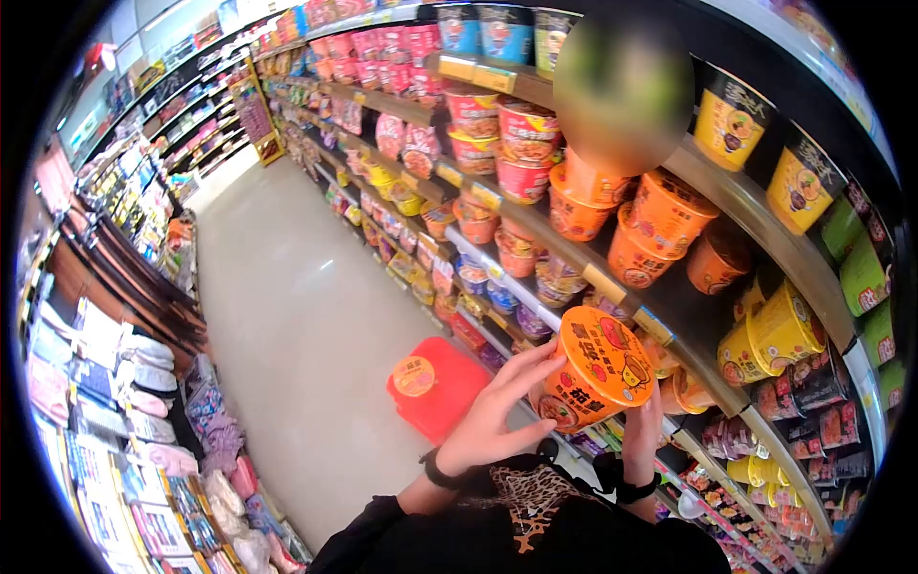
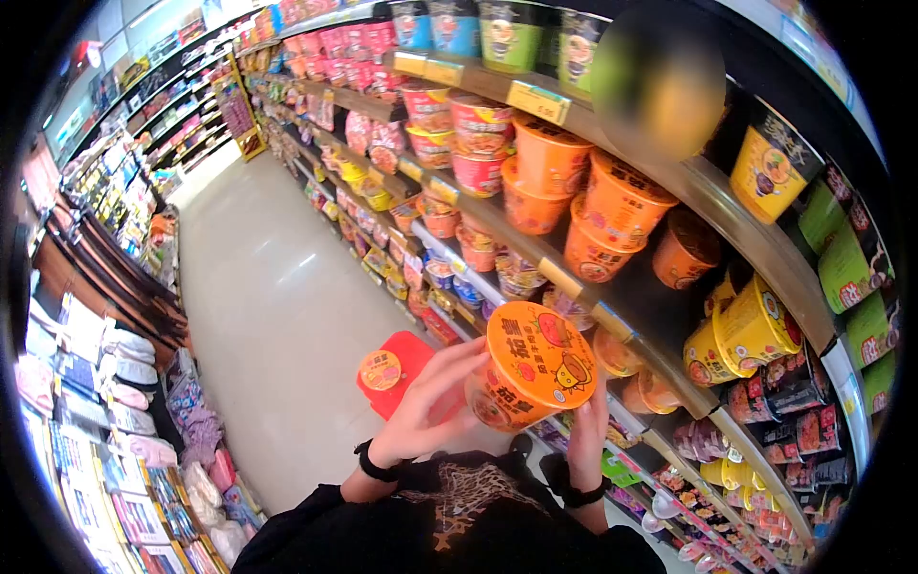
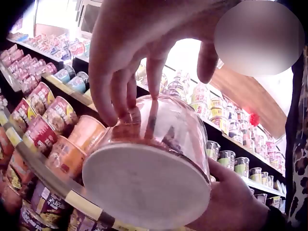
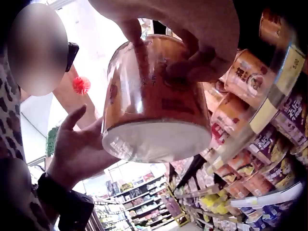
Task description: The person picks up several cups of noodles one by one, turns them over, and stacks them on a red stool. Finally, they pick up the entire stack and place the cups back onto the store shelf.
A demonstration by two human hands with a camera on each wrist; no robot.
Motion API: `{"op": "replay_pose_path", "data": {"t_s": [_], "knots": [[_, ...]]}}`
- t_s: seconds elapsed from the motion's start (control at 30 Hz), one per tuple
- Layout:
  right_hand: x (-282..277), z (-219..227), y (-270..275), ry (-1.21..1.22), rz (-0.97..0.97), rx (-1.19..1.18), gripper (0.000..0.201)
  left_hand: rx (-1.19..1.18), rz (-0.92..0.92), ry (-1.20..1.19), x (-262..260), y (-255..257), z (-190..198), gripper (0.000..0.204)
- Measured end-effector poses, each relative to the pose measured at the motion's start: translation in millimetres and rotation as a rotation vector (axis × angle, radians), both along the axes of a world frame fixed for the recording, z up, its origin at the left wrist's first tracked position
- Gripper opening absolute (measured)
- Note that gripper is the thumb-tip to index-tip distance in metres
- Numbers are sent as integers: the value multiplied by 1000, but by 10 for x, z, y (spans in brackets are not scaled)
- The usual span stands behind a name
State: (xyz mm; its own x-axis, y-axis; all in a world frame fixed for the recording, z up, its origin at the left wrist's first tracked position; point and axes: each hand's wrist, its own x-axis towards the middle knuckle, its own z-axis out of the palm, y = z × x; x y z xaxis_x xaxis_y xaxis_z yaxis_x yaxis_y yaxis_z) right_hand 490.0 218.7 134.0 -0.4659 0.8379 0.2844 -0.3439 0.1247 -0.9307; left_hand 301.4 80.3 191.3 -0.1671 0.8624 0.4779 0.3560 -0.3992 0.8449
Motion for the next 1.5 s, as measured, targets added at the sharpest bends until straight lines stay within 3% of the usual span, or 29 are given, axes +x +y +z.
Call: {"op": "replay_pose_path", "data": {"t_s": [0.13,0.3,0.57,0.73,1.07,1.33,1.5], "knots": [[-116,-43,-136,-47,36,144,66,-3,55,-5,-26,-353,67,68],[-218,60,-377,-55,134,74,69,-11,108,-18,-82,-619,57,70],[-269,57,-525,-29,178,45,71,-11,133,-71,-140,-722,-22,77],[-465,117,-539,-47,256,57,68,-151,135,-224,-172,-809,-262,88],[-1261,219,-509,-36,536,91,71,-89,368,-309,-459,-1103,-145,89],[-1716,-7,-369,-187,683,212,65,-198,609,-142,-713,-1138,-330,85],[-2100,-187,-259,-320,780,8,59,-220,661,-262,-949,-1012,-551,82]]}}
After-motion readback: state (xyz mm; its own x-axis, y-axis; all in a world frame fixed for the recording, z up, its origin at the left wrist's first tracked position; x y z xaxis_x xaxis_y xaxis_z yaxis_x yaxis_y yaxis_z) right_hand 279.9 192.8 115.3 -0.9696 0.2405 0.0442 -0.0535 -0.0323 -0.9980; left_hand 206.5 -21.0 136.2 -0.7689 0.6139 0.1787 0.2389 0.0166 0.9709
